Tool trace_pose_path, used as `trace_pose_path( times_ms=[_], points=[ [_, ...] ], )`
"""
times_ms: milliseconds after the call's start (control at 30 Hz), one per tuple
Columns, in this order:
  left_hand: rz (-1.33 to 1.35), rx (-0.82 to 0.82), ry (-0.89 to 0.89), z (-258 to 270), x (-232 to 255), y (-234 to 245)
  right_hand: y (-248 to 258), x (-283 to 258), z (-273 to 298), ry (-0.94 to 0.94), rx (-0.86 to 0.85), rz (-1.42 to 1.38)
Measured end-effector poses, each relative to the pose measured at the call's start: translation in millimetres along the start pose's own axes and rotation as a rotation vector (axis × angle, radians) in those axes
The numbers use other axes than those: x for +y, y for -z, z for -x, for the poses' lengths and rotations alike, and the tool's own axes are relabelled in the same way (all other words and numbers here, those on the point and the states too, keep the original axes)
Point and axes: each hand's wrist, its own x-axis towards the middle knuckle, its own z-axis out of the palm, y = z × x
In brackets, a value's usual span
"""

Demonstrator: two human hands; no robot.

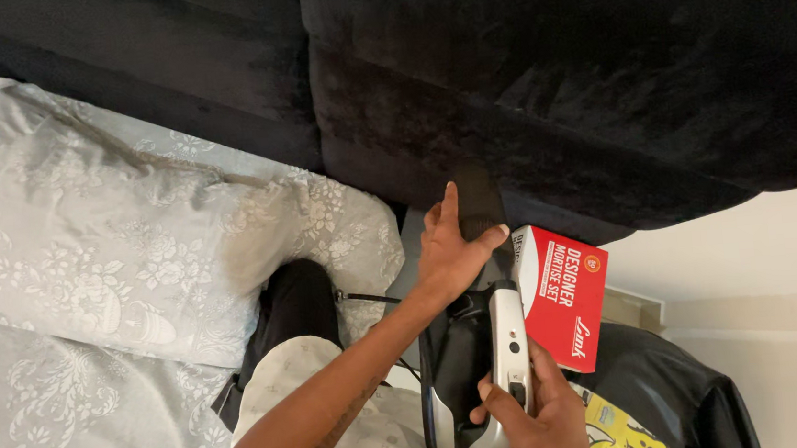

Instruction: The person cleans a pillow and the velvet headboard of a bed using a handheld vacuum, moving the nozzle along the fabric surfaces and crevices.

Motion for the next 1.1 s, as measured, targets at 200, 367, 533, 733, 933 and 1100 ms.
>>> trace_pose_path(
  times_ms=[200,367,533,733,933,1100],
  points=[
    [-0.014,0.029,-0.011,-5,-11,1,-5,3,-4,-0.044,-0.006,0.046],
    [0.098,0.147,-0.111,-12,-36,9,-16,3,-11,-0.061,-0.067,0.087],
    [0.157,0.193,-0.045,-18,-51,31,-32,4,-22,-0.043,-0.132,0.084],
    [0.234,0.314,0.006,-29,-51,69,-56,-22,-47,-0.018,-0.254,0.194],
    [0.346,0.411,0.105,-41,-36,119,-92,-72,-70,-0.054,-0.341,0.349],
    [0.381,0.574,0.069,-51,-30,159,-123,-110,-84,-0.108,-0.402,0.480]
  ],
)
